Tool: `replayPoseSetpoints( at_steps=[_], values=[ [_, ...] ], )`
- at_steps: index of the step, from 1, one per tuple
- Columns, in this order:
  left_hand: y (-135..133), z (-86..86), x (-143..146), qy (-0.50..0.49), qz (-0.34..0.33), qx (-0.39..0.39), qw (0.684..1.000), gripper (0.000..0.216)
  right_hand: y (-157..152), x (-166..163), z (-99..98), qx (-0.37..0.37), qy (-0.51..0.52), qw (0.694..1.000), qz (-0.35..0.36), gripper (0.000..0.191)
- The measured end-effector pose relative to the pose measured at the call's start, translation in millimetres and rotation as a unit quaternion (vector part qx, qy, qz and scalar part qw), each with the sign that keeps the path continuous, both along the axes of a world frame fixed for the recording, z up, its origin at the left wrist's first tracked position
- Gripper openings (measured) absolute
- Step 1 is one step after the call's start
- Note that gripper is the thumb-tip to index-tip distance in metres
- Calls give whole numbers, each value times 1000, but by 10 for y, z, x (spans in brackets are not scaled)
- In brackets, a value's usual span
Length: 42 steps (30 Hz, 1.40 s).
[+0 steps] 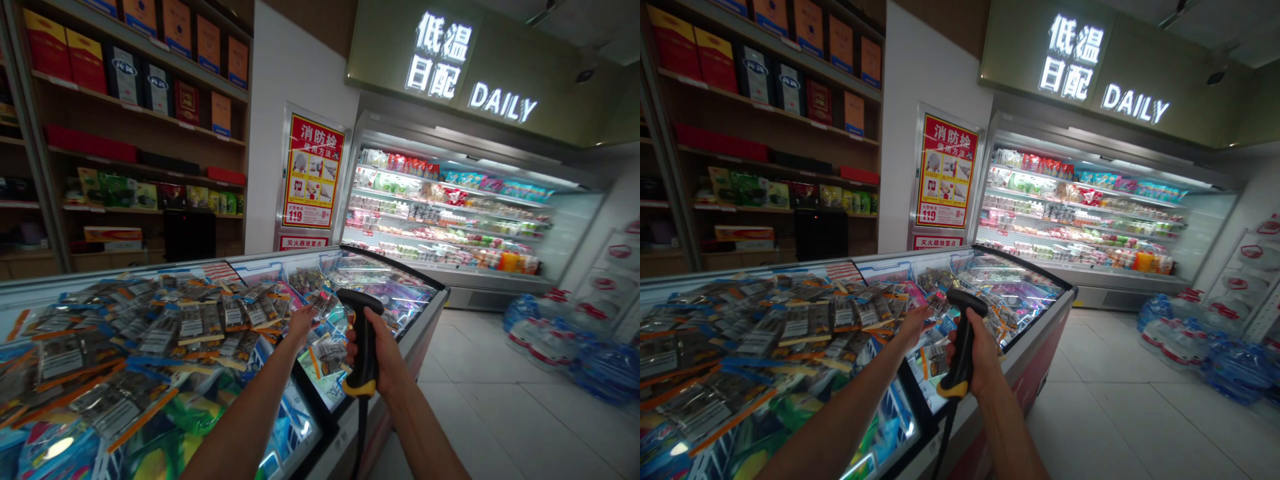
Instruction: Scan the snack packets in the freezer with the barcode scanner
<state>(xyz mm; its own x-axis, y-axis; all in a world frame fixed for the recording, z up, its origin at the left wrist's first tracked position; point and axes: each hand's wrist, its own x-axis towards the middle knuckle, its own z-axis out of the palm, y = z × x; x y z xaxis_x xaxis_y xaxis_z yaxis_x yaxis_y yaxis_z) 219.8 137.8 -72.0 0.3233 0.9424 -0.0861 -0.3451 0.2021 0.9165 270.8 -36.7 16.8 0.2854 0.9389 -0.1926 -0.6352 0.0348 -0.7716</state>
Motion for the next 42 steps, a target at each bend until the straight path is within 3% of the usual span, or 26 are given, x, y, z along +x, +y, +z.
replayPoseSetpoints(
  at_steps=[15, 26, 33, 38, 42],
  values=[
    [-43, 43, -23, -20, -17, 47, 999, 35, -144, 18, -19, 3, 10, 1000, 14, 27],
    [-34, 21, -23, 3, -16, 56, 998, 31, -224, 8, -41, 4, 11, 1000, 0, 29],
    [-58, 105, -45, 58, 14, 77, 995, 23, -209, 52, -82, -4, -8, 1000, -16, 27],
    [22, 307, -203, 167, 100, 169, 966, 27, -147, 67, -83, -10, -32, 998, -49, 25],
    [130, 547, -497, 313, 187, 274, 890, 34, -63, 53, -107, -9, -52, 997, -63, 26]
  ],
)
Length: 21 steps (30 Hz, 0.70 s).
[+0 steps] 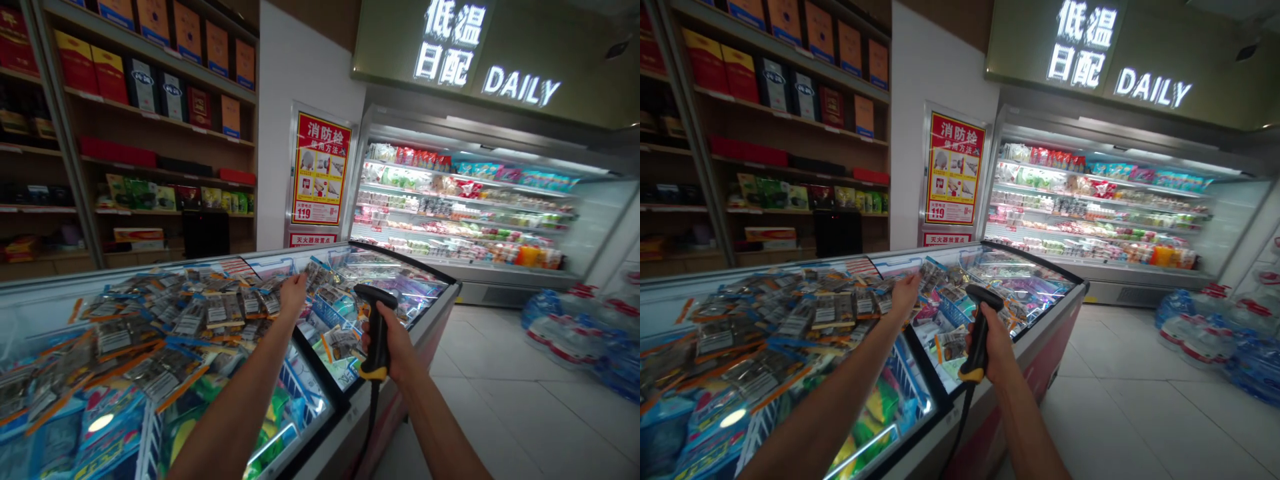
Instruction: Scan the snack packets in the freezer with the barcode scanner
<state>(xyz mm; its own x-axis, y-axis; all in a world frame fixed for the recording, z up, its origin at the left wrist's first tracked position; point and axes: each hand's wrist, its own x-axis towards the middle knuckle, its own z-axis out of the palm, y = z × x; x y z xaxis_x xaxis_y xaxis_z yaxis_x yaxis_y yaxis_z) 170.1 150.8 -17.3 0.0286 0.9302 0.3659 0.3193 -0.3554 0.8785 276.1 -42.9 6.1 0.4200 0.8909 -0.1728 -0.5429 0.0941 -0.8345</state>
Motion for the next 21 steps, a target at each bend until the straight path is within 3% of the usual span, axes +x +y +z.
replayPoseSetpoints(
  at_steps=[3, 6, 14, 18, 21],
  values=[
    [57, 170, -282, 98, 61, 34, 993, 38, 70, 0, -33, -4, -21, 1000, -23, 27],
    [91, 274, -556, 174, 125, -1, 977, 40, 114, 31, -69, -9, -26, 999, -32, 26],
    [290, 247, -1074, 241, 255, -33, 936, 35, 32, 178, -138, -19, -17, 998, -50, 25],
    [169, 283, -992, 257, 291, 46, 920, 40, -34, 227, -140, -7, -14, 999, -49, 25],
    [-117, 266, -650, 266, 204, 137, 932, 40, -76, 247, -137, -4, -9, 999, -53, 25]
  ],
)
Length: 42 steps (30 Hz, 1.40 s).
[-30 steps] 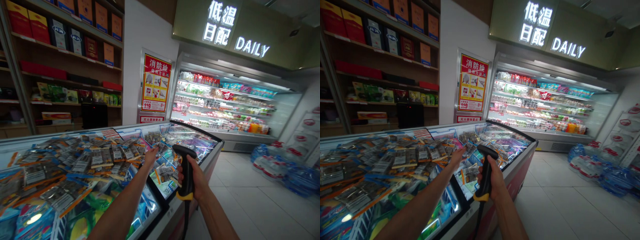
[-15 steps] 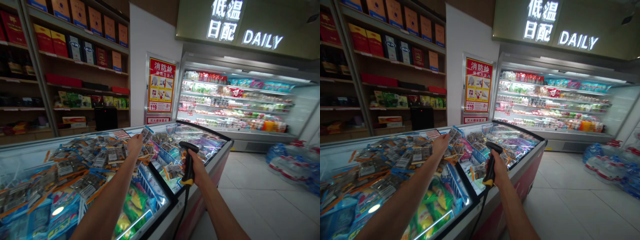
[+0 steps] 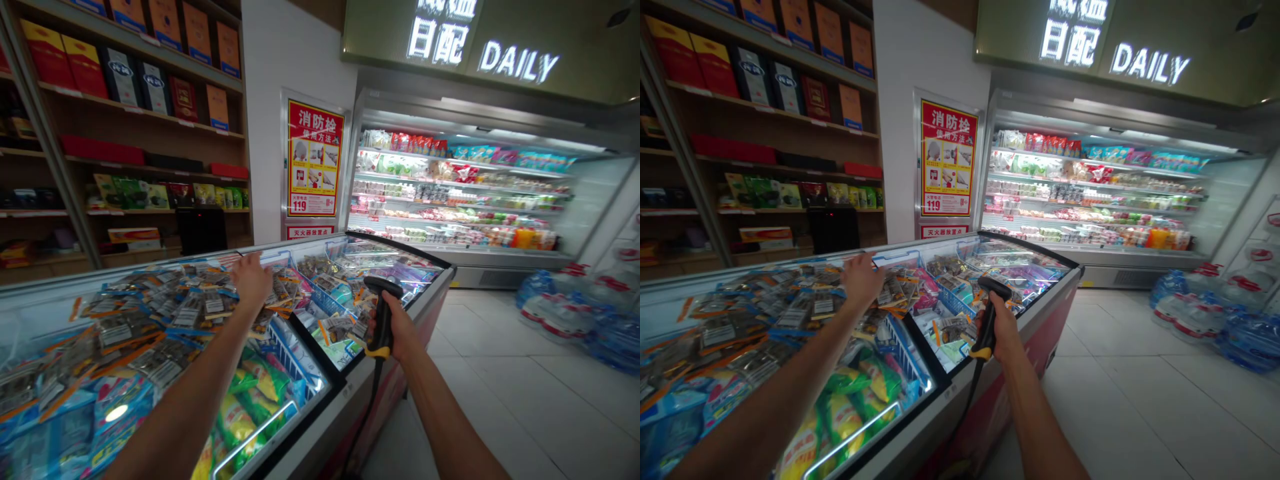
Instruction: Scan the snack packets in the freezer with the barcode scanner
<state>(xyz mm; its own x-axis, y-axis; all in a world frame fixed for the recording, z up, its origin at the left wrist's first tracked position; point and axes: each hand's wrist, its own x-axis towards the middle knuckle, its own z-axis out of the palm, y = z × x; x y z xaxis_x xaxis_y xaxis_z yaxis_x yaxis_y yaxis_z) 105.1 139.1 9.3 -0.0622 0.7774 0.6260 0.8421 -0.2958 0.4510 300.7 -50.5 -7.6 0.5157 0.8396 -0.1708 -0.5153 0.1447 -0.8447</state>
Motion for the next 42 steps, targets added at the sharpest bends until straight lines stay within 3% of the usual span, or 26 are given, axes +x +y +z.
replayPoseSetpoints(
  at_steps=[2, 5, 7, 10, 13, 20, 33, 38, 42],
  values=[
    [-210, -95, 308, 29, -133, -36, 990, 39, -29, 7, 2, 2, 0, 1000, -1, 25],
    [-444, -342, 720, 11, -301, -198, 933, 47, -76, 14, 6, 3, -2, 1000, 0, 26],
    [-522, -507, 887, 10, -343, -257, 903, 54, -107, 16, 10, 2, -2, 1000, 0, 26],
    [-527, -658, 978, 72, -337, -273, 898, 47, -143, 11, 23, -2, -5, 1000, -5, 26],
    [-434, -703, 973, 87, -333, -290, 893, 32, -159, -20, 44, -8, -5, 1000, -8, 26],
    [-233, -739, 989, -83, -260, -231, 934, 43, -112, -177, 88, 17, 27, 998, 56, 26],
    [-242, -722, 963, -112, -212, -216, 946, 41, -35, -297, 110, 20, 46, 990, 130, 27],
    [-289, -657, 973, -109, -200, -220, 948, 49, -26, -259, 115, 15, 32, 994, 106, 27],
    [-227, -516, 1012, -115, -200, -168, 958, 57, -52, -211, 122, 20, 39, 995, 93, 26]
  ],
)
